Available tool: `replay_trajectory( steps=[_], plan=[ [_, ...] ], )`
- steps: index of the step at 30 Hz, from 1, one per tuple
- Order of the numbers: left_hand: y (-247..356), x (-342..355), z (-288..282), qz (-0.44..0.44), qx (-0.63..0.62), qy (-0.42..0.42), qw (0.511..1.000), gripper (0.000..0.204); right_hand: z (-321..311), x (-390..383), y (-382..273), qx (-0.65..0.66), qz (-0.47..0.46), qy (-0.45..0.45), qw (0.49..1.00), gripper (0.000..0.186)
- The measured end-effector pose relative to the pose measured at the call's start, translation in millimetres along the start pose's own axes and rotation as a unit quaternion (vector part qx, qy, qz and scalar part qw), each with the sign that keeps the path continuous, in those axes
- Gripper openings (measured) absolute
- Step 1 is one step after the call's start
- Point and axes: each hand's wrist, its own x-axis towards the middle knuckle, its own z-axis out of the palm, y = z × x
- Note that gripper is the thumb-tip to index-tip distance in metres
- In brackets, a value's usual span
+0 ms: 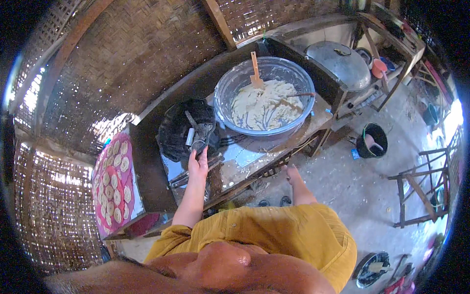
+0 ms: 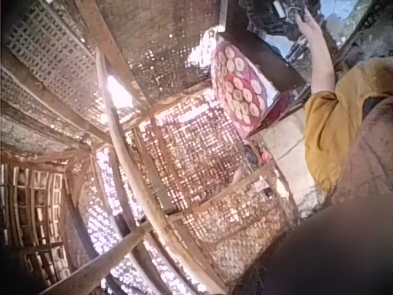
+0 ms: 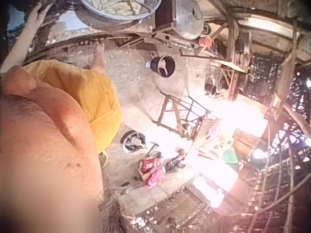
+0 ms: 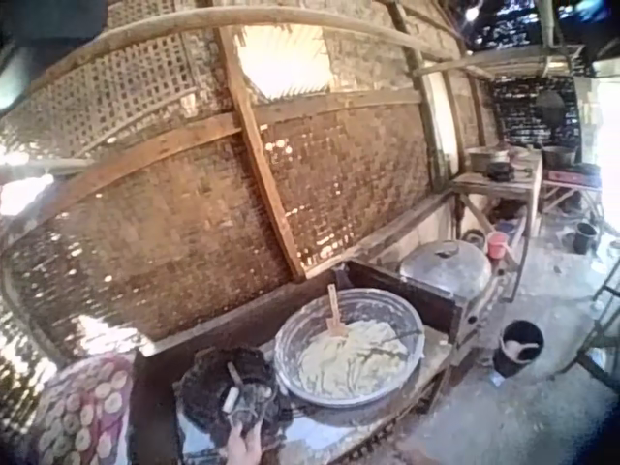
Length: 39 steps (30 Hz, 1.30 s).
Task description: The person extrudes dough from a clear bag onto a round pink tray, using their fingers to shape the swirls. They refill the bag with dough from a large bowl using a spatula and transfer the prepared tray to a steaming pot.
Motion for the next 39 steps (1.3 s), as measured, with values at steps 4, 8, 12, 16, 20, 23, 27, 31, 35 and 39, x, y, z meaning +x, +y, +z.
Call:
replay_trajectory(
  steps=[4, 8, 12, 16, 20, 23, 27, 31, 35, 39],
  plan=[
    [-2.9, -12.9, 10.0, -0.012, 0.012, 0.006, 1.000, 0.024, -98.4, -42.4, 29.9, -0.070, 0.031, 0.071, 0.995, 0.030],
    [-7.8, -8.5, -2.6, 0.006, 0.024, -0.024, 0.999, 0.043, -215.4, -101.3, 75.5, -0.292, 0.083, 0.209, 0.930, 0.015],
    [-29.3, -15.5, -1.8, -0.022, 0.017, 0.032, 0.999, 0.070, -282.0, -146.8, 111.3, -0.200, 0.174, 0.248, 0.932, 0.017],
    [-81.9, -42.3, 11.3, -0.009, 0.104, 0.045, 0.993, 0.069, -310.6, -153.7, 104.6, -0.121, 0.200, 0.233, 0.944, 0.019],
    [-142.1, -55.8, 43.0, 0.149, 0.265, 0.118, 0.945, 0.068, -350.4, -98.2, 35.1, -0.060, 0.122, 0.216, 0.967, 0.021],
    [-179.1, -35.2, 63.6, 0.255, 0.259, 0.129, 0.923, 0.080, -371.5, -58.4, -88.7, -0.013, -0.057, 0.223, 0.973, 0.024],
    [-194.1, -21.2, 105.9, 0.291, 0.291, 0.164, 0.896, 0.080, -348.0, -62.6, -277.6, -0.086, -0.327, 0.172, 0.925, 0.013],
    [-203.8, -6.6, 110.7, 0.286, 0.349, 0.269, 0.851, 0.076, -301.4, -78.6, -404.8, -0.059, -0.406, 0.138, 0.902, 0.032],
    [-209.7, -12.1, 116.9, 0.353, 0.367, 0.223, 0.831, 0.072, -255.2, -58.4, -473.5, -0.073, -0.462, 0.101, 0.878, 0.034],
    [-205.1, -12.2, 114.4, 0.390, 0.390, 0.213, 0.807, 0.066, -219.4, -25.2, -516.4, -0.116, -0.489, 0.064, 0.862, 0.031]
  ],
)
